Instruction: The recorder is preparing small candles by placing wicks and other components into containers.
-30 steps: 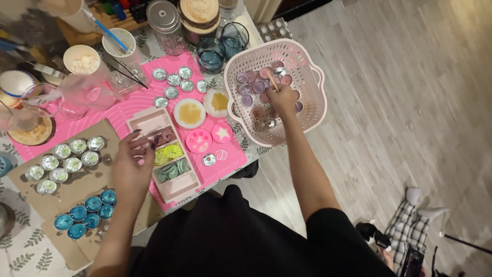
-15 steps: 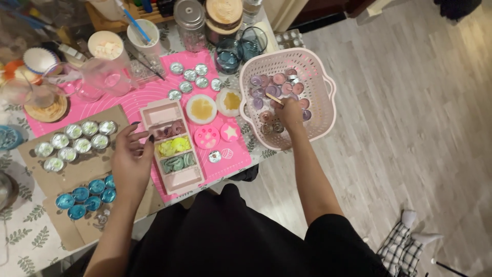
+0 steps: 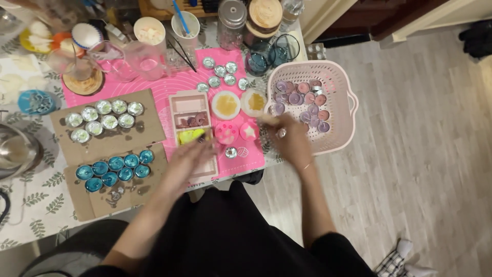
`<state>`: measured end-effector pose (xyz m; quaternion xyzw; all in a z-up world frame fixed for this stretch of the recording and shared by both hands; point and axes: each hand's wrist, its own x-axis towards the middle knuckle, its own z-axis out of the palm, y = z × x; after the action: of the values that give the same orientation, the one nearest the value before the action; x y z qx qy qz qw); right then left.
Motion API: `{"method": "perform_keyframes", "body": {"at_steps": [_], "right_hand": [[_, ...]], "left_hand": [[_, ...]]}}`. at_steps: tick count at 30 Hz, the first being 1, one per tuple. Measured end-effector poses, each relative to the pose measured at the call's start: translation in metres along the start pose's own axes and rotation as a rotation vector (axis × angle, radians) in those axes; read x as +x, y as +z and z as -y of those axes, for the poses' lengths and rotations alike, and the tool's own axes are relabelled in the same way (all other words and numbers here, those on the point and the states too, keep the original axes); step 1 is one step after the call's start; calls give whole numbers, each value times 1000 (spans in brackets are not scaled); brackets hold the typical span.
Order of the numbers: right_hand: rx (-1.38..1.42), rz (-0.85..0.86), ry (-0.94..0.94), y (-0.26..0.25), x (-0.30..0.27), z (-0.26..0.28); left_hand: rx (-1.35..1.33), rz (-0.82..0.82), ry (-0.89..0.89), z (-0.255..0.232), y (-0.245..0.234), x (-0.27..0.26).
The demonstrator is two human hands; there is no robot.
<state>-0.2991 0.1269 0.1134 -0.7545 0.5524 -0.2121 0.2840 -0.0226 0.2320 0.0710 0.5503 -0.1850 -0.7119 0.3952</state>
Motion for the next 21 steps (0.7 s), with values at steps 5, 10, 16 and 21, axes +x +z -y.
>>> {"method": "perform_keyframes", "body": {"at_steps": [5, 10, 16, 21], "right_hand": [[47, 125, -143, 56, -21, 87], [106, 176, -232, 70, -17, 128], [68, 22, -266, 60, -7, 163], [-168, -15, -204, 87, -11, 184]], "left_hand": [[-548, 206, -17, 23, 7, 7], [-605, 246, 177, 25, -29, 13], [-771, 195, 244, -28, -48, -22], [-905, 124, 240, -19, -71, -21]]}}
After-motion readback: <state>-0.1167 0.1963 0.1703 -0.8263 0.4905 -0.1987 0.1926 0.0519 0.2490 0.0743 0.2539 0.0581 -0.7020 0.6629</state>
